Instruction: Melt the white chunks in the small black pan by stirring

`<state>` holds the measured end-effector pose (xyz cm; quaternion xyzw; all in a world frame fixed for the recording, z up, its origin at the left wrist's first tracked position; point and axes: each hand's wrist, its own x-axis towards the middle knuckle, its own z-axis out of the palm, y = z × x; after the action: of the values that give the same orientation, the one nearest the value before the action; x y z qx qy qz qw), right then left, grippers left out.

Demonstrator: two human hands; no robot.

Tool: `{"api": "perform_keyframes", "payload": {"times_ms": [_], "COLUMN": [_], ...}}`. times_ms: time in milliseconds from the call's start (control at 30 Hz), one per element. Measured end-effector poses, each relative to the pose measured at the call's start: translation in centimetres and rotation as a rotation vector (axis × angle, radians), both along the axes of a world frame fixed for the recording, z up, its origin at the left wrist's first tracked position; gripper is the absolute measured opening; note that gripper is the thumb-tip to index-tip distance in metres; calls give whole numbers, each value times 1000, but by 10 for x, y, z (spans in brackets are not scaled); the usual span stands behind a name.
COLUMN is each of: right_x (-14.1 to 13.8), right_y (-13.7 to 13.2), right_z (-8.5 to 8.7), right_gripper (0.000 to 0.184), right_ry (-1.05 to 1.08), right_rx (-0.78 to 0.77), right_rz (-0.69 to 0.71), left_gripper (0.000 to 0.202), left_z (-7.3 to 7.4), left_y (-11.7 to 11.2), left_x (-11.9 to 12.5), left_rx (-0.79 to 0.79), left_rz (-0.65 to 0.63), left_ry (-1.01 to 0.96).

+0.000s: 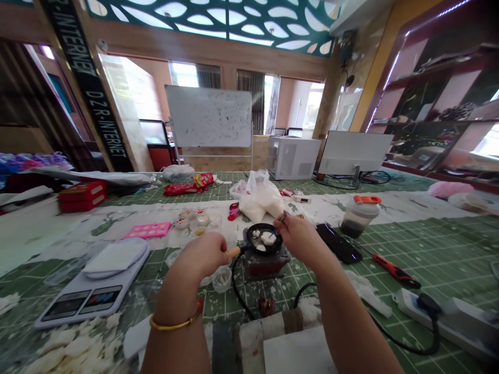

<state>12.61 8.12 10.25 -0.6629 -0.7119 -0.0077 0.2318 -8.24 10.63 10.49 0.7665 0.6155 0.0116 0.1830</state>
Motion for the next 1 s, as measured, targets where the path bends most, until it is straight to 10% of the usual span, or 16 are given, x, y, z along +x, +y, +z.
{"api": "perform_keyframes", "payload": {"times_ms": [1000], "right_x": [1], "right_y": [-1], "right_z": [-1], "right_gripper": [25], "right_ry": [92], "right_rx": [-26], "right_rz": [108], "left_gripper": [18], "left_z": [-3], "left_y": [2], "left_x": [1], "left_rx": [18], "left_rz": [-17], "left_ry": [36]}}
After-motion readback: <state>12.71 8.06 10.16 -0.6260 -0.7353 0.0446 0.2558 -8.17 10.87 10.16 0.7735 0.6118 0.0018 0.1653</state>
